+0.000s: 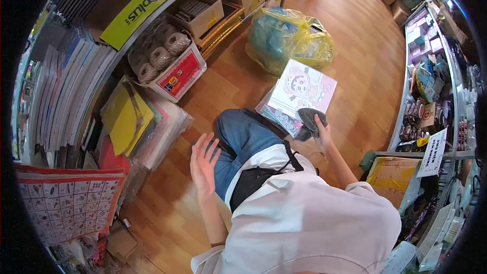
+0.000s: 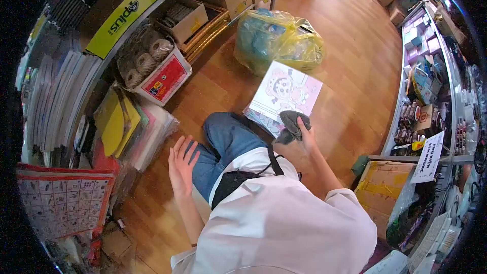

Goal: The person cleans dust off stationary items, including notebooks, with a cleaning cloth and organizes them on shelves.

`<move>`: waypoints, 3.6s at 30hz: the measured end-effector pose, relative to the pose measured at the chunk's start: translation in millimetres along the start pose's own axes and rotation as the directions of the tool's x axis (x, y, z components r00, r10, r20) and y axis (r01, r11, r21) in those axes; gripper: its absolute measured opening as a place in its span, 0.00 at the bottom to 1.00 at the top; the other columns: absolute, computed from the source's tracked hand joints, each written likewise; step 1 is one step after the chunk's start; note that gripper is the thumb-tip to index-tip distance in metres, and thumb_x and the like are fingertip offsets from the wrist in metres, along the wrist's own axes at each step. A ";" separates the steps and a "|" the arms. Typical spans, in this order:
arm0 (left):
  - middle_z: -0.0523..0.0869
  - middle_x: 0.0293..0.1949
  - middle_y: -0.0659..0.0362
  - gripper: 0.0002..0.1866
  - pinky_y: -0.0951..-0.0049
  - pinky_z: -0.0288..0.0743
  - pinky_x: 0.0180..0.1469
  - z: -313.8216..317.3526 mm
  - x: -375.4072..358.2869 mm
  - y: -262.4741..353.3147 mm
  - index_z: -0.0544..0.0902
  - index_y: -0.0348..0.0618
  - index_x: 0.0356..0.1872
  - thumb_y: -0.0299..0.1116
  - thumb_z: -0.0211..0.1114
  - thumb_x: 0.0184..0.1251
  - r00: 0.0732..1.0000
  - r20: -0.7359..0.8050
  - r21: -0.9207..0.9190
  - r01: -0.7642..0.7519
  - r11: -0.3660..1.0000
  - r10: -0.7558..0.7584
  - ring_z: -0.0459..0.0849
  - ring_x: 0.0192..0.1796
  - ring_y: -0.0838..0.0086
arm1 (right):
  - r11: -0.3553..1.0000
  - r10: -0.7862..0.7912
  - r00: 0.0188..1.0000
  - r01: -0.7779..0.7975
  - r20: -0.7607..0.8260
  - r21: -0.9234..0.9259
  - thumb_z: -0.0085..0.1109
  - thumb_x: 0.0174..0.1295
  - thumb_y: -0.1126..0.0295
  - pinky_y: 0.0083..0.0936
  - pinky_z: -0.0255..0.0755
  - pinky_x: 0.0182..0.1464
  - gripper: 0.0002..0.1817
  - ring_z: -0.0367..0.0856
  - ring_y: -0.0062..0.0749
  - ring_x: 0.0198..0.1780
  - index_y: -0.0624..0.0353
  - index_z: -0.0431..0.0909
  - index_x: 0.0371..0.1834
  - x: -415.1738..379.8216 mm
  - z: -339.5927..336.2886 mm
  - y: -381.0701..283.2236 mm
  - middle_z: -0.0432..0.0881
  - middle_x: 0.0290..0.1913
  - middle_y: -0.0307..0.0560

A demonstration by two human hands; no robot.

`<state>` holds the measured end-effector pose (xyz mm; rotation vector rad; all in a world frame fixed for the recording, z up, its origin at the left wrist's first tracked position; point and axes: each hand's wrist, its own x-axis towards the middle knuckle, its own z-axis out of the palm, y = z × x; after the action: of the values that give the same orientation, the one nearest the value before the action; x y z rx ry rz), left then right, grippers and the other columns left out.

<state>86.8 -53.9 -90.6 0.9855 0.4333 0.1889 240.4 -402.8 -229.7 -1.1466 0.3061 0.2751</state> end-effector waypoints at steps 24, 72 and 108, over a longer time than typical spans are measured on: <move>0.69 0.66 0.50 0.28 0.60 0.61 0.69 -43.4 -28.8 -13.9 0.65 0.40 0.66 0.51 0.44 0.76 0.980 -0.198 -0.052 -0.009 0.999 -0.001 0.68 0.67 0.61 | 0.574 0.483 0.840 -0.518 0.249 0.634 0.53 0.67 0.51 0.36 0.69 0.63 0.24 0.77 0.39 0.56 0.59 0.74 0.56 66.2 108.1 128.1 0.79 0.55 0.49; 0.72 0.66 0.60 0.31 0.57 0.55 0.71 -27.7 -41.8 73.9 0.79 0.48 0.59 0.40 0.74 0.50 0.663 0.542 0.836 -0.359 -0.415 0.517 0.68 0.69 0.67 | 0.948 0.143 0.746 -0.293 0.651 0.128 0.64 0.54 0.80 0.31 0.76 0.54 0.29 0.79 0.33 0.53 0.61 0.66 0.60 -60.6 287.9 -53.2 0.78 0.52 0.46; 0.64 0.69 0.56 0.36 0.62 0.61 0.69 -57.1 -49.8 -18.3 0.53 0.43 0.73 0.50 0.53 0.72 0.948 -0.226 -0.432 -0.302 0.850 0.222 0.64 0.69 0.67 | 0.181 0.086 -0.120 0.978 0.989 0.103 0.50 0.60 0.63 0.59 0.38 0.72 0.35 0.41 0.60 0.77 0.53 0.56 0.74 -111.9 307.0 -9.7 0.45 0.76 0.64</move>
<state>16.4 -37.5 -119.8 0.5515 0.3803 0.6031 170.1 -130.4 -63.3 -1.6428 -1.9078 0.1931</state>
